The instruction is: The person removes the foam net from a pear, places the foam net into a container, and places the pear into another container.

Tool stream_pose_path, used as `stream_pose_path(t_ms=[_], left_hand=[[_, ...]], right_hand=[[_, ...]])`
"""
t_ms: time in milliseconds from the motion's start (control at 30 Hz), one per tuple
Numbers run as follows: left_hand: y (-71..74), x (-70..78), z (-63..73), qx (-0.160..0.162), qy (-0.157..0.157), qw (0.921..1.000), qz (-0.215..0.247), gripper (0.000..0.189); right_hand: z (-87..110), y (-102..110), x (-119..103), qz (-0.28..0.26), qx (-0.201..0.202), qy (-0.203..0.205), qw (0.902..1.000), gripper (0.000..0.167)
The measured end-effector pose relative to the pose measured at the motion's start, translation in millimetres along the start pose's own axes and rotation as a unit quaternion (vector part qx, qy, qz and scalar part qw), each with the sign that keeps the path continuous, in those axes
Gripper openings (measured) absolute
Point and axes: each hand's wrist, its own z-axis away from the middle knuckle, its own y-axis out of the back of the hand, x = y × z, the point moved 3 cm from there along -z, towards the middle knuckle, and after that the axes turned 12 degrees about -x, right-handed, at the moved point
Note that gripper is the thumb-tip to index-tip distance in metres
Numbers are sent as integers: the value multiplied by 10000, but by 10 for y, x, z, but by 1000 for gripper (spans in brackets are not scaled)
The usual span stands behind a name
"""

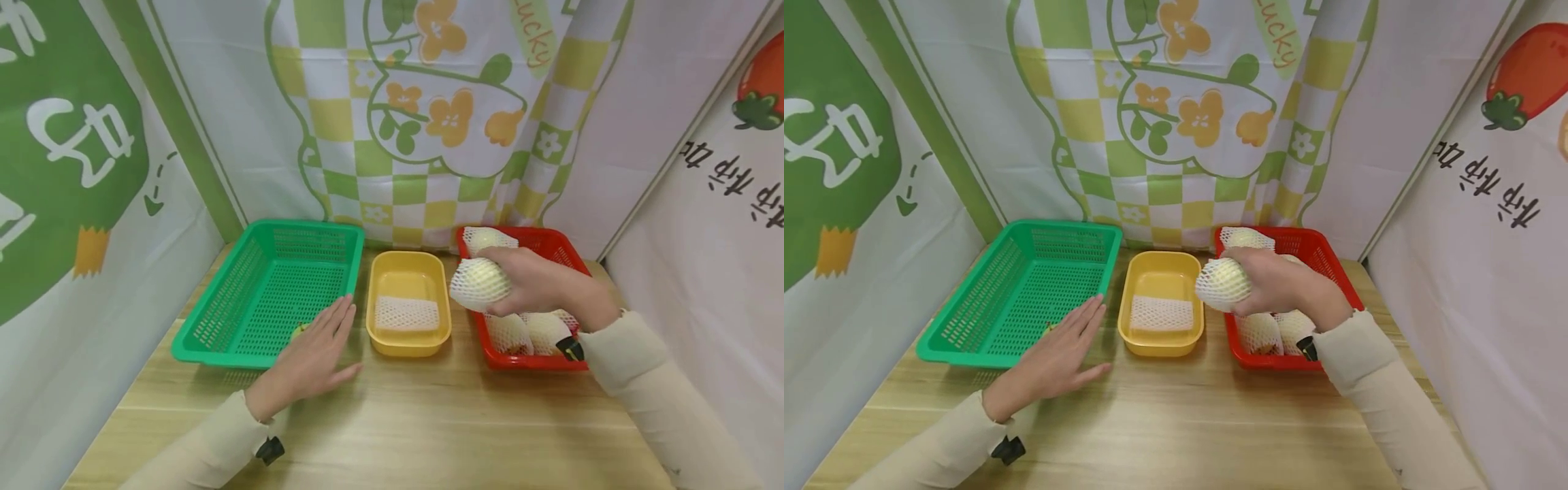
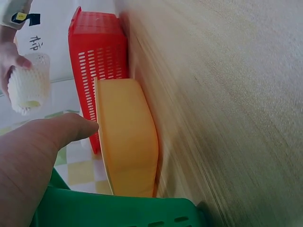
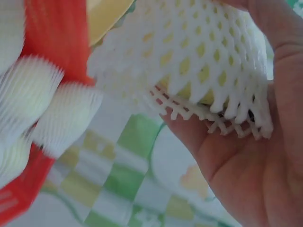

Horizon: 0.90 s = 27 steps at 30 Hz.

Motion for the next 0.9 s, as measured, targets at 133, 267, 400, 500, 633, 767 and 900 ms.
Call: stream_pose_path(t_ms=[133,267,400,500,633,767,900], left_hand=[[-10,-7,16,-22,40,10000,-35,98],[-12,-4,18,-53,54,10000,-22,98],[-3,1,11,-13,31,10000,-42,98],[-1,0,7,2,38,10000,-36,98],[-7,-1,7,-28,45,10000,-30,98],[-8,1,10,-29,44,10000,-53,98],[-8,-5,10,-33,62,9999,-73,97]], right_hand=[[-46,-144,-259,-113,-35,480,9988,73],[-87,-328,-469,-20,-68,979,9952,75],[-116,-526,-610,154,-206,1143,9931,79],[-149,-687,-682,164,-403,1172,9922,81],[-214,-937,-717,42,-665,1238,9901,81],[-283,-1183,-712,-158,-846,1262,9883,81],[-342,-1400,-710,-334,-974,1366,9853,81]])
